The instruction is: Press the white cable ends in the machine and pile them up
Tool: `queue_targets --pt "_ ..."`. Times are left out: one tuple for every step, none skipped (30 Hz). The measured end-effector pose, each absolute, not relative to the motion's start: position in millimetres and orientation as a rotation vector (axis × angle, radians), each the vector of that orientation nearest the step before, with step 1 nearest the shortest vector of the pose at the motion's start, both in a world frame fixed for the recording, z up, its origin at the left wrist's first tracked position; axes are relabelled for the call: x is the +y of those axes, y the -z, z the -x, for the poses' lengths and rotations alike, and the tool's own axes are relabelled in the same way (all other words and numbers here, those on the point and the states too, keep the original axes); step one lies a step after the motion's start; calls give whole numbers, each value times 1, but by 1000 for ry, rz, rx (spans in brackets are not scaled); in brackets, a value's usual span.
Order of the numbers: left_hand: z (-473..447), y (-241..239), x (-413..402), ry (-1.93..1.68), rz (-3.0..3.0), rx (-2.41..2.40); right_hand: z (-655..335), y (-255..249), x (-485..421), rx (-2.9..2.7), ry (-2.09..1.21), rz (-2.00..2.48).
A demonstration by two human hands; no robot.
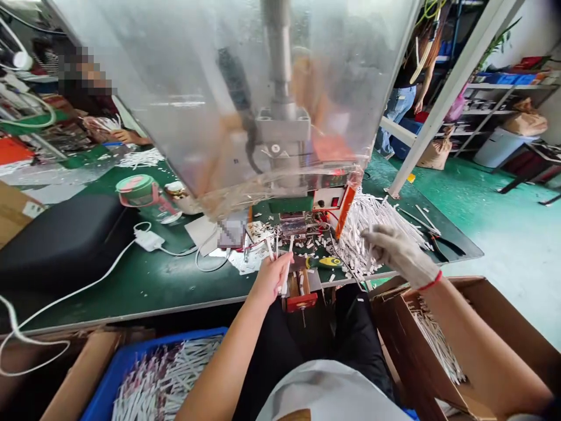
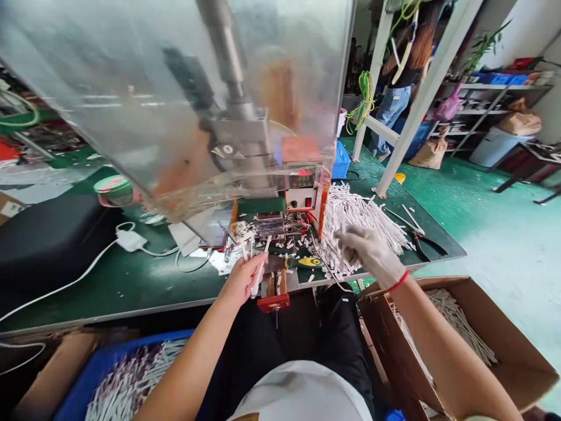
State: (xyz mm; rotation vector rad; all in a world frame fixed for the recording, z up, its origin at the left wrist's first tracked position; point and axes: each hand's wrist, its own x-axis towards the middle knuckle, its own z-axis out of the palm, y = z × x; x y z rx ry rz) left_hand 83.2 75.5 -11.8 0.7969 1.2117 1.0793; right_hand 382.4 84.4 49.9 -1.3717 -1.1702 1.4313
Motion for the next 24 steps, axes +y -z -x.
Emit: queue_targets --pt "-78 9 71 -1103 -754 1182 -364 -49 74 -1153 -1570 1310" --pt "-72 5 65 -1131 -706 1148 -345 -46 66 -1149 -1703 1251" --pt "-66 2 59 -1160 -655 1115 -326 -41 61 -1150 -1797 1199" --pt "-60 0 53 -1189 -607 1088 -308 -35 59 -1158 -1856 1155" --pt "-54 -2 48 -1213 -569 1074 -291 -28 60 -1167 -1888 1128" --pt "-48 -3 42 -1231 -545 1074 -276 -19 64 -1166 -1897 1117" --pt "-41 -3 37 -1244 -527 1081 -264 -11 70 -1158 -1893 1118" --pt "-35 -2 32 -1251 -515 1090 -253 -2 77 -1142 -1885 1124" --pt "-29 0 27 -1254 -506 1102 -245 5 85 -1116 -1876 1134" --pt "-24 3 22 -1253 -498 1114 -238 12 91 -1085 -1868 1149" --pt "-19 7 18 -1246 -490 1124 -233 18 97 -1051 -1859 1165" --pt "-14 10 14 -1237 -483 1131 -230 23 101 -1018 -1856 1181" --pt "-10 14 10 -1225 -478 1137 -228 26 104 -986 -1860 1198" --pt "-7 17 6 -1214 -474 1142 -227 28 106 -956 -1869 1211" --pt "-4 19 3 -1204 -476 1148 -227 29 107 -936 -1877 1218" --pt "-3 21 1 -1199 -484 1156 -226 29 107 -924 -1884 1218" --pt "-2 22 0 -1197 -495 1168 -226 28 107 -917 -1889 1216" --pt "-2 22 -1 -1196 -509 1181 -226 28 106 -914 -1893 1215" --pt "-3 22 -2 -1195 -525 1193 -226 27 106 -917 -1894 1217" --pt "-4 20 -2 -1190 -544 1200 -225 27 106 -925 -1898 1223" --pt "-5 19 -2 -1177 -565 1203 -223 27 105 -934 -1894 1235" --pt "-7 17 -1 -1162 -588 1205 -222 28 106 -947 -1886 1247" --pt "-8 15 -1 -1143 -614 1204 -221 28 106 -967 -1879 1262" --pt "-9 13 0 -1125 -642 1202 -221 29 106 -992 -1868 1280"
